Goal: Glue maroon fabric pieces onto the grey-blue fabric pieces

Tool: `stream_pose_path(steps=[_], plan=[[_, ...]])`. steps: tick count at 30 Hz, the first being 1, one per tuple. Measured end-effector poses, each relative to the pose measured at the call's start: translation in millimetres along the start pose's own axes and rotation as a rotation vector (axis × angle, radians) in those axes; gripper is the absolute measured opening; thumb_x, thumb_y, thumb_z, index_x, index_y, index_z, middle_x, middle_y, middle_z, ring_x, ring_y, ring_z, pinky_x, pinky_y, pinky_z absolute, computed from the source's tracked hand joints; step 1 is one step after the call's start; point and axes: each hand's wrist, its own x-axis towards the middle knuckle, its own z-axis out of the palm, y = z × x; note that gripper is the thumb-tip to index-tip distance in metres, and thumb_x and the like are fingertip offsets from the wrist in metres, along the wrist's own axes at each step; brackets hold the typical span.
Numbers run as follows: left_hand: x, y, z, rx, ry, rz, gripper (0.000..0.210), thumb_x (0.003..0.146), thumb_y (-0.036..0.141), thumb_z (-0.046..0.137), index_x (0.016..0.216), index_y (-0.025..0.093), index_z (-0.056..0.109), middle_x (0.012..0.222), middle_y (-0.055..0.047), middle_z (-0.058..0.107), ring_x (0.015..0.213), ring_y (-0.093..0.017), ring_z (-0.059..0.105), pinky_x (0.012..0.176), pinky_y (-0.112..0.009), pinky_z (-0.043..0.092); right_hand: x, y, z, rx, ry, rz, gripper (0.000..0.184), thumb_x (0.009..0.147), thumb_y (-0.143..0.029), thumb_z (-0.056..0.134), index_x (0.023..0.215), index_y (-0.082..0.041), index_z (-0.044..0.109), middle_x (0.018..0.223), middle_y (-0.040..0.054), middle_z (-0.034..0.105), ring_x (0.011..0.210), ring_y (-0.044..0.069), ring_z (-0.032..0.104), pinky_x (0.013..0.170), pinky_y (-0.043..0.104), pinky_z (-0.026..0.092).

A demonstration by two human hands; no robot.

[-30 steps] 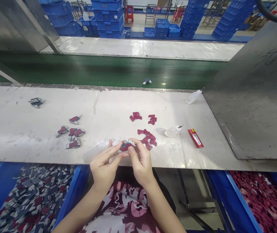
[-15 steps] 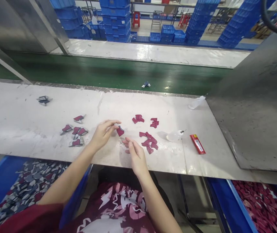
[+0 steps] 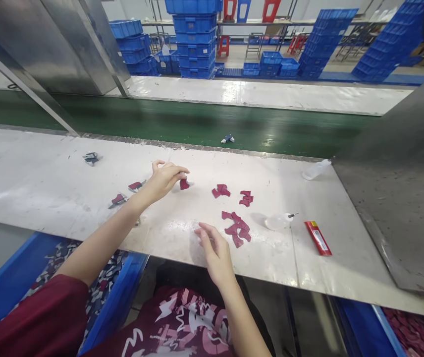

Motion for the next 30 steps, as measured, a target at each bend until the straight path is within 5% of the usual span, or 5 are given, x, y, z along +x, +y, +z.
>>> stream_pose_path(steps=[12,17,21,25,30], plan=[[8,-51,16.4,0.246,-0.25,-0.059,0.036,0.102,0.038,0.037,0.121,0.02,0.062,0.089,-0.01,0.075,0.103,-0.028,0.063,0.11,-0.054,0.016,-5,0,-3,-0.076,0.023,-0.072,0.038,0.095,-0.048,0.055,0.118,-0.02,0.067,0.106,0.0103,0.074,0.102,0.024,0.071,0.089,0.039,0.058],[39,-67,-11.7,0.235,-0.193,-0.137,0.038,0.101,0.04,0.036,0.108,0.022,0.069,0.078,-0.007,0.074,0.091,-0.027,0.066,0.11,-0.055,0.018,-14,8,-22,-0.357,0.344,-0.488,0.019,0.095,-0.027,0.058,0.109,-0.02,0.068,0.091,0.0072,0.073,0.083,0.021,0.069,0.075,0.036,0.057],[84,-76,-21.1,0.224,-0.119,-0.187,0.035,0.098,0.038,0.042,0.113,0.021,0.069,0.091,-0.009,0.076,0.095,-0.029,0.066,0.104,-0.05,0.028,-17,17,-52,-0.619,0.667,-0.728,0.015,0.09,-0.017,0.062,0.104,-0.02,0.068,0.091,0.008,0.069,0.083,0.022,0.064,0.074,0.039,0.054],[129,-80,-5.2,0.226,-0.094,-0.207,0.033,0.094,0.034,0.049,0.118,0.019,0.066,0.104,-0.011,0.075,0.108,-0.032,0.063,0.102,-0.048,0.033,-15,23,-70,-0.779,0.838,-0.742,0.012,0.089,-0.017,0.064,0.101,-0.017,0.067,0.091,0.0093,0.066,0.083,0.024,0.063,0.078,0.043,0.051],[171,-77,30.7,0.228,-0.083,-0.209,0.041,0.092,0.028,0.055,0.131,0.017,0.056,0.125,-0.017,0.066,0.123,-0.034,0.053,0.103,-0.048,0.035,-10,22,-63,-0.873,0.847,-0.867,0.013,0.086,-0.013,0.068,0.098,-0.019,0.066,0.088,0.0068,0.063,0.081,0.022,0.062,0.074,0.039,0.05]])
